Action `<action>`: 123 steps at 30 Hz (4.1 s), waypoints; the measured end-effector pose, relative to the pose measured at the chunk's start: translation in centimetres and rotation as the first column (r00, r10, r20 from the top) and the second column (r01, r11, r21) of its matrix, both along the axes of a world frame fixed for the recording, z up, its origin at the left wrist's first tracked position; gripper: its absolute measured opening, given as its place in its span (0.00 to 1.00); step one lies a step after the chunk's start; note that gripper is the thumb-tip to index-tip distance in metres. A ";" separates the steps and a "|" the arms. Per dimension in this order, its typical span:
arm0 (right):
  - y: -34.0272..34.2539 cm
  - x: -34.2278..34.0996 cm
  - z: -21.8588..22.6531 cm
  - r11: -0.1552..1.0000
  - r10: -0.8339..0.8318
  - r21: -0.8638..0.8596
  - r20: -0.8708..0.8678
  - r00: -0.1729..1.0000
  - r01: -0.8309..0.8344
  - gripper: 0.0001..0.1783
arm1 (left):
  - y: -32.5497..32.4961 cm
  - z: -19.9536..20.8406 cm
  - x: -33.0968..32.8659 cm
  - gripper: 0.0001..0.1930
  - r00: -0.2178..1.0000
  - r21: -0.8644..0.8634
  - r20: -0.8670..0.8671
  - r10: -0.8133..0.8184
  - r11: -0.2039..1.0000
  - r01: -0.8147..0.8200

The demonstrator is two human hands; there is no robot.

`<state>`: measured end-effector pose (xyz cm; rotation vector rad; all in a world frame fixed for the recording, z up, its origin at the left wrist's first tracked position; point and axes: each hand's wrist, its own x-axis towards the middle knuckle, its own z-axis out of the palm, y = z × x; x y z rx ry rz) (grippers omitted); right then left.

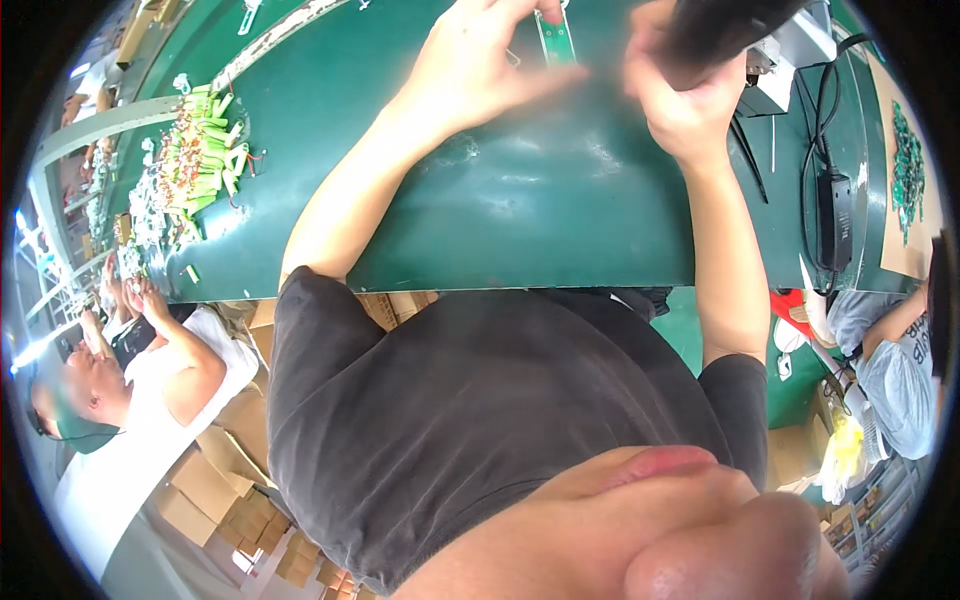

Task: Assembling electronic components onto printed circuit boards at a factory workbench using a handheld tool.

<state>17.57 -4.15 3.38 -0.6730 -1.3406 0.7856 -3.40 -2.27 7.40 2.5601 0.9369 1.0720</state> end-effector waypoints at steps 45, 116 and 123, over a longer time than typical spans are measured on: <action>-1.1 -1.6 1.7 0.982 0.134 -0.137 -0.005 0.991 -0.133 0.40 | 16.6 -3.8 -49.0 0.20 -0.080 0.325 -0.531 0.843 0.116 -0.938; 0.7 1.3 0.7 0.952 0.232 0.224 -0.088 0.969 -0.207 0.41 | -2.9 -5.0 2.8 0.13 0.952 0.028 -0.150 -0.267 0.961 0.274; 0.5 1.1 0.0 0.984 0.151 0.113 -0.091 0.984 -0.141 0.42 | -3.0 -4.8 2.8 0.13 0.955 -0.015 -0.109 -0.274 0.961 0.274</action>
